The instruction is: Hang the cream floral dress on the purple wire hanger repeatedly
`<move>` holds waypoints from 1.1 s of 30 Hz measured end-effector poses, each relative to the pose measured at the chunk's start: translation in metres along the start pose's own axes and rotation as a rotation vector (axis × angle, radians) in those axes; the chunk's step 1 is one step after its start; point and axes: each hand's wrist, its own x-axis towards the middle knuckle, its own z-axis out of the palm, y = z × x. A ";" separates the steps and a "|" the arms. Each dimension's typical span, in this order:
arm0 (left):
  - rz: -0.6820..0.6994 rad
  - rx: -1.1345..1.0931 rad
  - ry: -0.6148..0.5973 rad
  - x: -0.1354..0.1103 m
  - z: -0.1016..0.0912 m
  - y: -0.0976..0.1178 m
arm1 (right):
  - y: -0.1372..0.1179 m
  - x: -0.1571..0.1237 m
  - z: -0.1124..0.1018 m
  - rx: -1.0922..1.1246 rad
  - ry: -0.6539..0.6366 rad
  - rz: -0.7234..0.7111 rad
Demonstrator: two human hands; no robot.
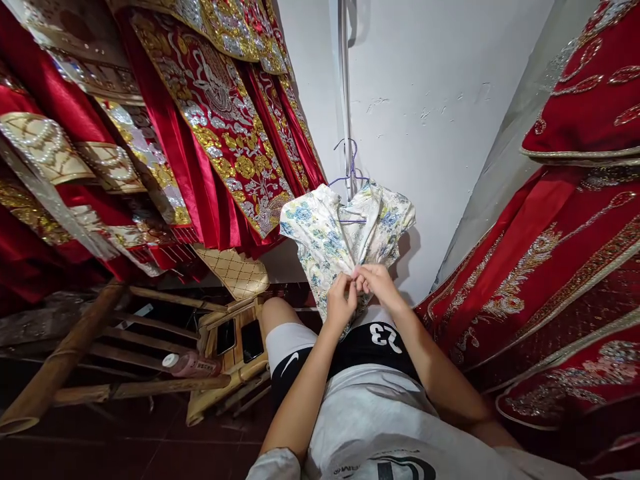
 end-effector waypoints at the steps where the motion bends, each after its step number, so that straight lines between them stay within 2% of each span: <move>1: 0.000 0.027 -0.026 0.001 0.000 0.000 | -0.010 0.012 -0.004 0.020 0.020 0.005; 7: -0.050 0.254 -0.234 -0.001 0.007 0.000 | -0.090 0.105 -0.013 0.162 0.082 0.009; 9: -0.050 0.289 -0.292 0.000 0.011 -0.001 | -0.109 0.123 -0.010 0.205 0.076 0.005; 11: -0.044 0.285 -0.319 0.005 0.010 -0.004 | -0.117 0.127 -0.007 0.233 0.072 -0.004; 15: -0.035 0.232 -0.290 0.036 -0.007 -0.005 | -0.109 0.110 -0.004 0.259 0.080 -0.066; 19: 0.112 0.078 -0.002 0.097 -0.038 0.018 | -0.104 0.092 -0.002 0.207 0.112 -0.183; 21: 0.220 0.045 0.084 0.133 -0.051 0.035 | -0.107 0.088 -0.001 0.150 0.103 -0.207; 22: 0.262 0.036 0.087 0.149 -0.055 0.042 | -0.109 0.087 -0.001 0.124 0.093 -0.219; 25: 0.370 0.081 -0.028 0.186 -0.062 0.058 | -0.112 0.088 0.001 0.083 0.046 -0.256; 28: 0.426 0.144 -0.051 0.199 -0.063 0.064 | -0.105 0.095 0.002 0.070 0.027 -0.293; 31: 0.438 0.137 0.035 0.198 -0.063 0.065 | -0.087 0.103 0.001 0.011 0.064 -0.307; 33: 0.402 0.056 0.155 0.199 -0.068 0.062 | -0.073 0.107 0.000 -0.017 0.090 -0.288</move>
